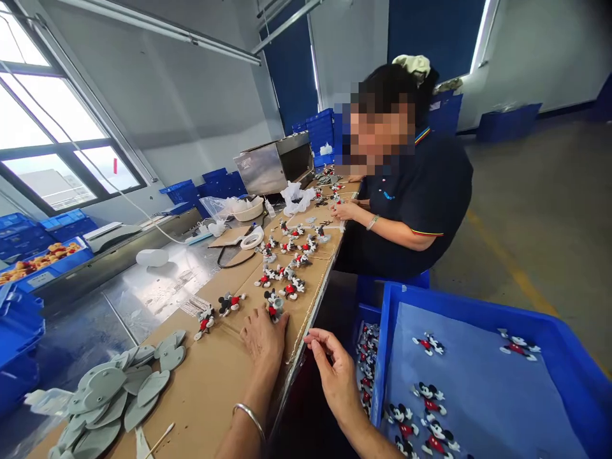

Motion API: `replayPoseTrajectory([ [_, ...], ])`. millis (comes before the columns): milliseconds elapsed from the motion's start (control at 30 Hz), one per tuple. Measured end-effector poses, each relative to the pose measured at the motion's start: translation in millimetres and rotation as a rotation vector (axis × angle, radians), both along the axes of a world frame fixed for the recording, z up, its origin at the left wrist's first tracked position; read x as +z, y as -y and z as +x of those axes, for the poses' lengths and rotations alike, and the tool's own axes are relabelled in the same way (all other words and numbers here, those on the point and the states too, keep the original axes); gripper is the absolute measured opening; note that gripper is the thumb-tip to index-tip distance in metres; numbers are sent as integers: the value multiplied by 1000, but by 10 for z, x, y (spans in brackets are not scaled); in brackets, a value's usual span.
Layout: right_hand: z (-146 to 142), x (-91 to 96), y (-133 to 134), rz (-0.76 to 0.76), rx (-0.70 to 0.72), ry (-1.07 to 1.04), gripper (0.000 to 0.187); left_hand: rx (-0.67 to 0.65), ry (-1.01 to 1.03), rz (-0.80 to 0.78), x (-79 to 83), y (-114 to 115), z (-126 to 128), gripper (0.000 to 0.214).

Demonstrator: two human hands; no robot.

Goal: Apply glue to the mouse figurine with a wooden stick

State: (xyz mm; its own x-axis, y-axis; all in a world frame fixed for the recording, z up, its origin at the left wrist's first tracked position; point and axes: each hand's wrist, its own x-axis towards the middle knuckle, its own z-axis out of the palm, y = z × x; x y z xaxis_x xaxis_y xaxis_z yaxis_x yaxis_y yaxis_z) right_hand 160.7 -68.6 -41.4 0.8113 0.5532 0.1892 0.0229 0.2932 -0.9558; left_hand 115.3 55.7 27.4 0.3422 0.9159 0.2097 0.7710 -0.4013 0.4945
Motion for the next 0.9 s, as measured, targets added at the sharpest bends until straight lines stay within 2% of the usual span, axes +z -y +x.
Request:
replayPoseTrajectory([
  [133,-2,82,-75,31,46,-17,31,-79,197,-124,27,-11,-156,44],
  [267,-25,226,-180,83,157,-45,36,-217,505,-331,96,167,-440,47],
  [400,-80,421,-131,266,443,-137,48,-314,765,-492,163,406,-782,61],
  [500,-136,521,-24,351,638,-184,41,-333,865,-568,192,541,-992,58],
  [567,-180,543,39,355,622,-133,36,-337,915,-615,210,621,-1089,51],
  [633,-228,537,88,380,548,-64,33,-327,980,-652,230,702,-1164,49],
  [800,-321,521,211,503,421,197,34,-320,1060,-738,256,863,-1346,67],
  [900,-351,547,284,592,377,347,36,-326,1118,-739,247,939,-1432,67],
])
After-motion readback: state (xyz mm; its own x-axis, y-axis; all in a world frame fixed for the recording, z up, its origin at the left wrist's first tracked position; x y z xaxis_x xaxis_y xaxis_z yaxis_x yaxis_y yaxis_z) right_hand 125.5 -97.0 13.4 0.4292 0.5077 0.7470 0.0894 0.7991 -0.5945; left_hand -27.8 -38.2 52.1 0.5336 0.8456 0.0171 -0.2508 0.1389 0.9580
